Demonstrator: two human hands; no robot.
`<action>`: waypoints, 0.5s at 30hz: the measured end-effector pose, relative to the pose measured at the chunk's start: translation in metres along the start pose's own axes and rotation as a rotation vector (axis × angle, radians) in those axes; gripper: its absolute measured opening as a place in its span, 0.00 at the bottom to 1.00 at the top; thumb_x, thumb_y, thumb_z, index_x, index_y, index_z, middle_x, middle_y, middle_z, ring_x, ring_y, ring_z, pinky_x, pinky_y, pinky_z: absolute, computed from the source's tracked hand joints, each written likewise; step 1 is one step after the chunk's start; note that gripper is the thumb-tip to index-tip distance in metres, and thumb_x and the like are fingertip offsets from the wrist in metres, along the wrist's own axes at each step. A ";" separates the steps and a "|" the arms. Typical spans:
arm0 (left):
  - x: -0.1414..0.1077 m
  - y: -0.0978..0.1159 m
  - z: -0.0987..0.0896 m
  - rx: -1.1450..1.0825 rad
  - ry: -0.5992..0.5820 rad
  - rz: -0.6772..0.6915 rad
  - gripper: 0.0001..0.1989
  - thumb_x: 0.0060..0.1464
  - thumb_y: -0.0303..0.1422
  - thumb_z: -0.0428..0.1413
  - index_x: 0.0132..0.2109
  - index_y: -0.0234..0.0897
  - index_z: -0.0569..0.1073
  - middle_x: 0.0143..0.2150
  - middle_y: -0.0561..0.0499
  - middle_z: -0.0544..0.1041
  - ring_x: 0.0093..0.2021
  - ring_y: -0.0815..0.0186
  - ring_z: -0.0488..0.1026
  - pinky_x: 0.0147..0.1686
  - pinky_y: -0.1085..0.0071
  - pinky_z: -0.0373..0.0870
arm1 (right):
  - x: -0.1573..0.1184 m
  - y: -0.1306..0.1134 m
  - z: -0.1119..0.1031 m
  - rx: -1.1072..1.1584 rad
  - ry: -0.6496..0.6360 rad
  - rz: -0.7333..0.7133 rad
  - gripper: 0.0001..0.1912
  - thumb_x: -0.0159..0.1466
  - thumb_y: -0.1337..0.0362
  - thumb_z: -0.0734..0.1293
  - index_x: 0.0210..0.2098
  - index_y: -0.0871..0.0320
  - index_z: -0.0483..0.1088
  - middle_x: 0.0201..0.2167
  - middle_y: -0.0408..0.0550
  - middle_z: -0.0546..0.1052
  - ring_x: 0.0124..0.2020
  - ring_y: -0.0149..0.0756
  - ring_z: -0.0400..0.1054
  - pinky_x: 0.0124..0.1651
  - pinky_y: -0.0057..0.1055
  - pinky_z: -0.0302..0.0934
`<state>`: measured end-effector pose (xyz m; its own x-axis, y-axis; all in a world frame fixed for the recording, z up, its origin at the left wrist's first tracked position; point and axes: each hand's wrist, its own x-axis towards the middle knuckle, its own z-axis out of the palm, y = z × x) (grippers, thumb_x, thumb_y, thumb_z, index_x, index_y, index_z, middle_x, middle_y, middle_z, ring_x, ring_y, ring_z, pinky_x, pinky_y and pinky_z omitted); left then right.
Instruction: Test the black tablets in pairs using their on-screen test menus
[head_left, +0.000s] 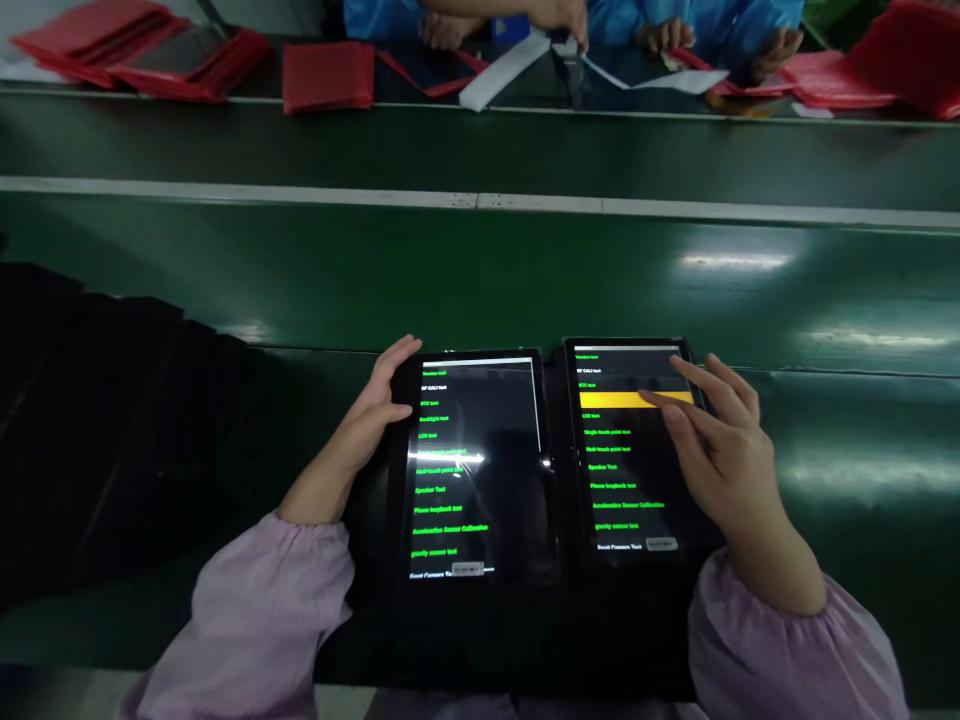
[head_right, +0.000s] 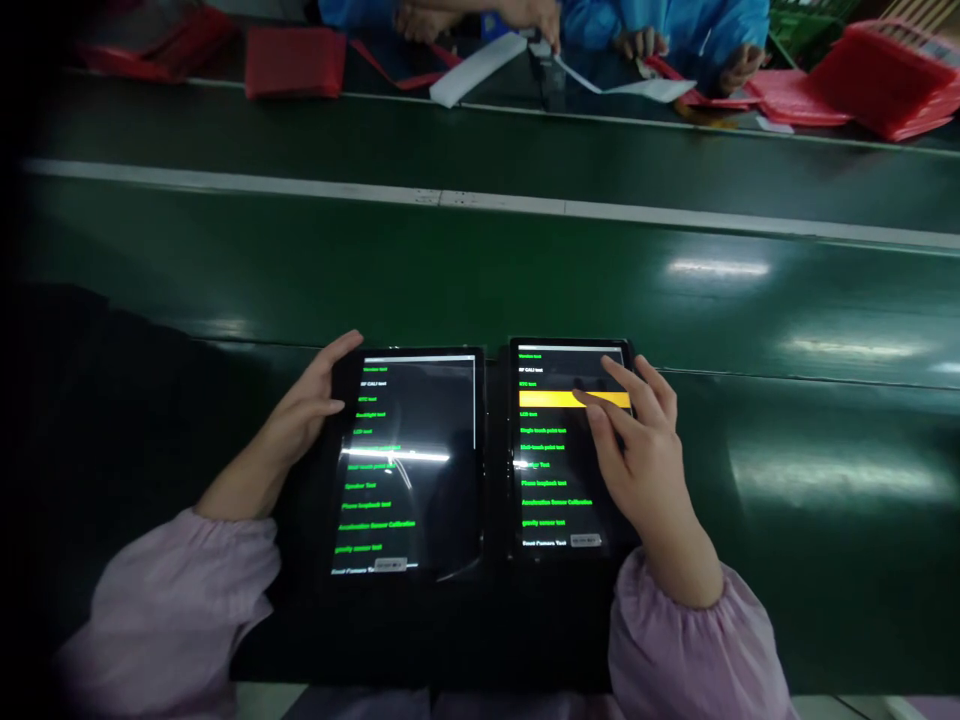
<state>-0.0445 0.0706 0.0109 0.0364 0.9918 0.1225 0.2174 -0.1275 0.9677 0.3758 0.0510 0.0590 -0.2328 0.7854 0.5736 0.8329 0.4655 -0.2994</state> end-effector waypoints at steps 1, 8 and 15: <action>-0.001 0.000 -0.001 -0.003 -0.017 -0.002 0.40 0.47 0.42 0.67 0.70 0.49 0.74 0.80 0.45 0.63 0.83 0.40 0.49 0.79 0.43 0.51 | 0.000 0.001 -0.001 0.003 0.018 0.012 0.19 0.80 0.57 0.61 0.52 0.48 0.86 0.64 0.52 0.81 0.72 0.58 0.68 0.69 0.66 0.67; 0.001 0.005 0.010 0.052 0.021 0.032 0.42 0.48 0.47 0.71 0.69 0.49 0.73 0.80 0.40 0.63 0.83 0.41 0.49 0.79 0.41 0.49 | 0.008 0.012 -0.014 0.002 0.114 0.089 0.20 0.79 0.55 0.62 0.49 0.50 0.87 0.57 0.54 0.85 0.64 0.57 0.77 0.62 0.59 0.75; -0.030 0.023 0.001 -0.192 0.418 -0.031 0.29 0.52 0.50 0.67 0.58 0.43 0.79 0.66 0.36 0.80 0.69 0.42 0.76 0.67 0.43 0.72 | 0.001 0.030 -0.036 0.017 0.167 0.320 0.22 0.75 0.43 0.63 0.49 0.44 0.86 0.55 0.54 0.86 0.27 0.42 0.77 0.25 0.44 0.67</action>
<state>-0.0401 0.0377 0.0290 -0.3723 0.9186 0.1325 0.0256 -0.1326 0.9908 0.4185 0.0505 0.0781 0.1250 0.8158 0.5647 0.8415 0.2143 -0.4959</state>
